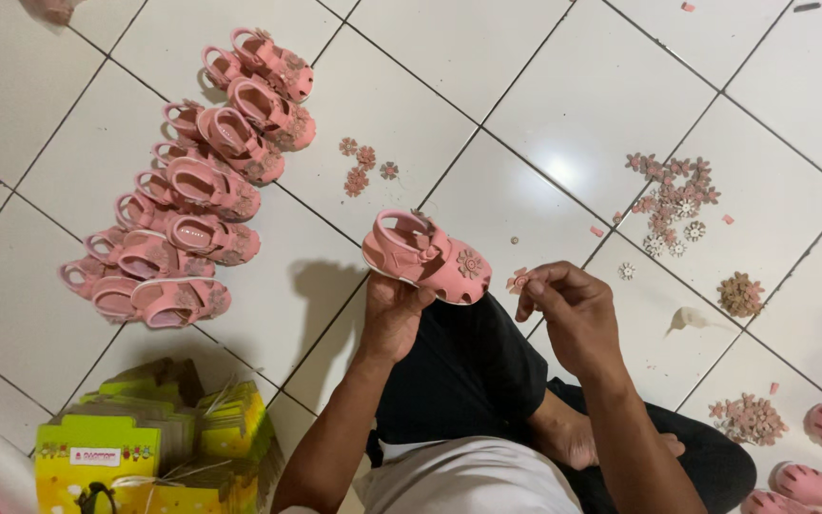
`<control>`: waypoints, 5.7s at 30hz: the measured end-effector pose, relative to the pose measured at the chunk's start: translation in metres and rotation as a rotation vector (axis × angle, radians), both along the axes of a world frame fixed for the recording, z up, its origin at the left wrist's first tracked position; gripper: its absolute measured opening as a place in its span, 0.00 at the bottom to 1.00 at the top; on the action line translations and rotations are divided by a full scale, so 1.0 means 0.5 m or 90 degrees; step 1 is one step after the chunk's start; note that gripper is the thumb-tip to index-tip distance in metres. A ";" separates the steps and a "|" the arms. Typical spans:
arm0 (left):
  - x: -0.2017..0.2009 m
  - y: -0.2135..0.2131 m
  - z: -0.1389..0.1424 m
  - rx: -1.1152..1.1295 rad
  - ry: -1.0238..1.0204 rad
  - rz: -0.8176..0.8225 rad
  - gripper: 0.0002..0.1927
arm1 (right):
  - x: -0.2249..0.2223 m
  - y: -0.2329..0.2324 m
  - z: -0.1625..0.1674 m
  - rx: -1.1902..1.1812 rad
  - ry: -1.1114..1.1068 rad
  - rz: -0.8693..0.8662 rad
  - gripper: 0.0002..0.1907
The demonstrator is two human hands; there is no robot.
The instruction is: The person sits on the floor and decorates pink sandals by applying glue and attaching small flower-shaped embellishments. They handle multiple sandals one at a time, applying glue to specific spots and pressing the decorations into place.
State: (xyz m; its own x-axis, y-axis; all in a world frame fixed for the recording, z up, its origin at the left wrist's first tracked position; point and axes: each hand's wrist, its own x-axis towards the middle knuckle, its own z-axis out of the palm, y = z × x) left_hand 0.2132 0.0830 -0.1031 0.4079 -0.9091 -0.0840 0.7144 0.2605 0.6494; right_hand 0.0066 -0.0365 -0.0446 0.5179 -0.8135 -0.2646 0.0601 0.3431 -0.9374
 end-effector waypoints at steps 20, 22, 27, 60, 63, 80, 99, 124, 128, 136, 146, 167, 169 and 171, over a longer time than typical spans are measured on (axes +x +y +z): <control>-0.033 0.005 0.013 0.034 -0.033 0.005 0.34 | 0.071 0.083 0.054 -0.169 0.240 0.010 0.07; -0.033 0.007 0.012 0.038 -0.035 0.000 0.33 | 0.070 0.083 0.054 -0.159 0.248 0.005 0.07; -0.032 0.008 0.013 0.039 -0.036 -0.013 0.33 | 0.067 0.080 0.053 -0.105 0.253 -0.009 0.08; -0.112 -0.078 0.036 0.120 -0.058 -0.307 0.28 | -0.017 -0.023 0.180 -0.093 0.352 0.210 0.18; -0.119 -0.087 0.044 0.142 -0.163 -0.317 0.29 | -0.023 -0.040 0.168 -0.035 0.428 0.320 0.16; -0.168 -0.122 0.062 0.168 -0.308 -0.459 0.31 | -0.109 -0.003 0.094 0.004 0.300 0.294 0.18; -0.408 -0.168 0.101 0.155 0.128 -0.594 0.29 | -0.353 0.117 0.195 -0.338 0.312 -0.250 0.17; -0.453 -0.140 0.124 0.107 -0.123 -0.519 0.36 | -0.401 0.169 0.117 -0.195 0.154 -0.280 0.25; -0.448 -0.133 0.099 0.056 -0.299 -0.489 0.34 | -0.373 0.124 0.127 -0.015 0.243 -0.178 0.27; -0.362 -0.127 0.054 0.203 0.001 -0.513 0.34 | -0.374 0.163 0.032 -0.106 0.180 -0.220 0.26; -0.334 -0.171 0.053 0.216 0.111 -0.474 0.38 | -0.496 -0.039 -0.192 -0.314 0.615 -0.410 0.35; -0.448 -0.221 0.021 0.165 0.198 -0.497 0.32 | -0.533 0.193 0.039 -0.009 0.128 -0.451 0.15; -0.451 -0.210 0.017 0.153 0.199 -0.509 0.33 | -0.526 0.212 0.080 -0.123 0.156 -0.444 0.12; -0.453 -0.197 0.016 0.124 0.174 -0.500 0.34 | -0.514 0.225 0.118 -0.234 0.220 -0.426 0.10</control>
State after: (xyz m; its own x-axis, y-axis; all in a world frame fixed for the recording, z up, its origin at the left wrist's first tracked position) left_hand -0.0133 -0.0156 -0.0951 -0.3928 -0.8786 -0.2718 0.7791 -0.4749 0.4092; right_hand -0.2502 0.0762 0.0145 -0.1667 -0.9858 0.0223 -0.1687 0.0062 -0.9856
